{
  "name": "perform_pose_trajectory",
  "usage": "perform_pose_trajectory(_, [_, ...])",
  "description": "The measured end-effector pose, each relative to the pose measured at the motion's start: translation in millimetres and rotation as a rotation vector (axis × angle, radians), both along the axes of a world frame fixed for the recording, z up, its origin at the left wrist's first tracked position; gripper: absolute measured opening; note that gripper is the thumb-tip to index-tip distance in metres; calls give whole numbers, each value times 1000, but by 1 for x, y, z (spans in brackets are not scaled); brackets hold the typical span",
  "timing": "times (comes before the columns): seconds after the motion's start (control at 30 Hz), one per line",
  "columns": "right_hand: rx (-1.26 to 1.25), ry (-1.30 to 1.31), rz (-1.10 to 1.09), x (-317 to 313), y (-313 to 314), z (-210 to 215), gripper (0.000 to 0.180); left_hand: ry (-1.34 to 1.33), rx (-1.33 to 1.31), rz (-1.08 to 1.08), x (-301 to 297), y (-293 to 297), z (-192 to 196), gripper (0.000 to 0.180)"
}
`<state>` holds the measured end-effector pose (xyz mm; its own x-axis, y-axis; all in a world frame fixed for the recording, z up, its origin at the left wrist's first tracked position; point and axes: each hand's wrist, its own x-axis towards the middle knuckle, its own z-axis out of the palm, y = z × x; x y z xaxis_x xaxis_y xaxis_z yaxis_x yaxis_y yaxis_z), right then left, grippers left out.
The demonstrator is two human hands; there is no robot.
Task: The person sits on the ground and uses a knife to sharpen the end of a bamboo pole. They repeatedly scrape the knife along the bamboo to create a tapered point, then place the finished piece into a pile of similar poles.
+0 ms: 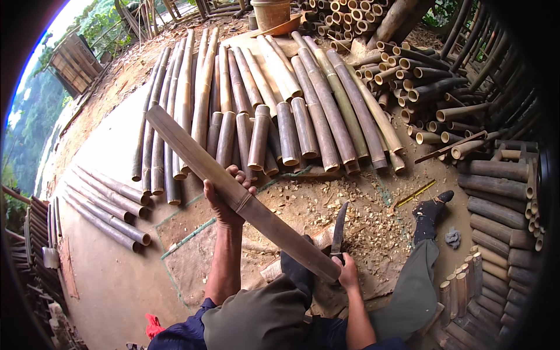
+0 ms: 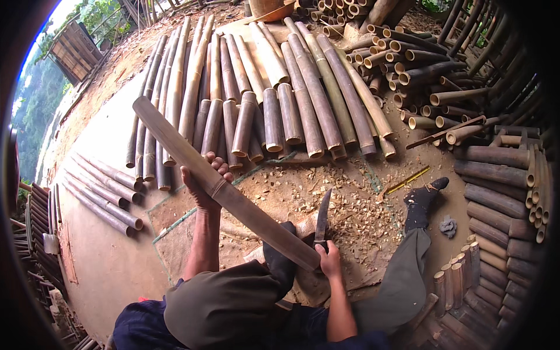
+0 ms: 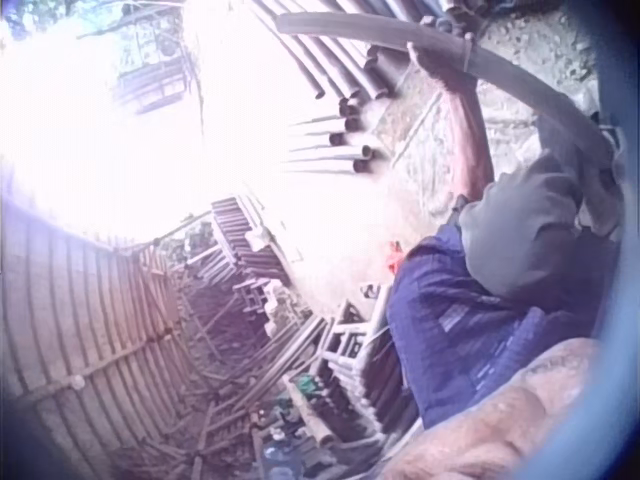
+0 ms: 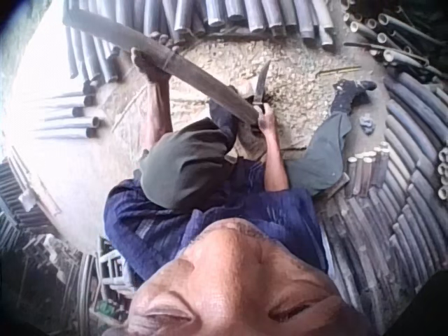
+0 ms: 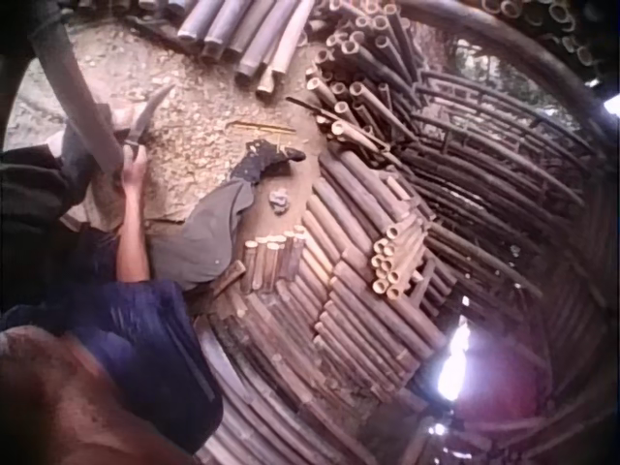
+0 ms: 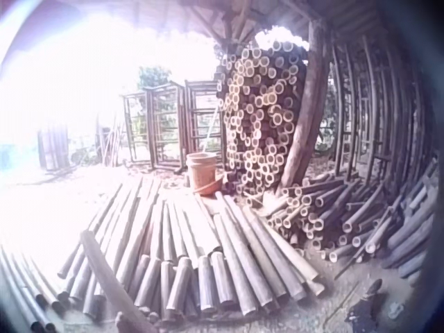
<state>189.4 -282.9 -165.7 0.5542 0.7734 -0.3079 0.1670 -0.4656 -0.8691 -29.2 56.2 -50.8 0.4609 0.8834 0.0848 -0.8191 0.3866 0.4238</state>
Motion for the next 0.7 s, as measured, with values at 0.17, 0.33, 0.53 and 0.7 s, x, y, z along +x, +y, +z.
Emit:
perform_pose_trajectory(0.17, [-50,11,-3,12,-7,-17,43,-121,-121,-15,21,4,-6,81])
perform_pose_trajectory(0.33, [-17,-1,52,19,-13,-34,37,-26,-217,80,20,-1,-5,72])
perform_pose_trajectory(0.53, [138,443,93,25,13,92,65,463,-355,185,-5,4,-13,66])
perform_pose_trajectory(0.7, [-114,259,540,-8,47,156,81,562,-335,187,26,-15,10,69])
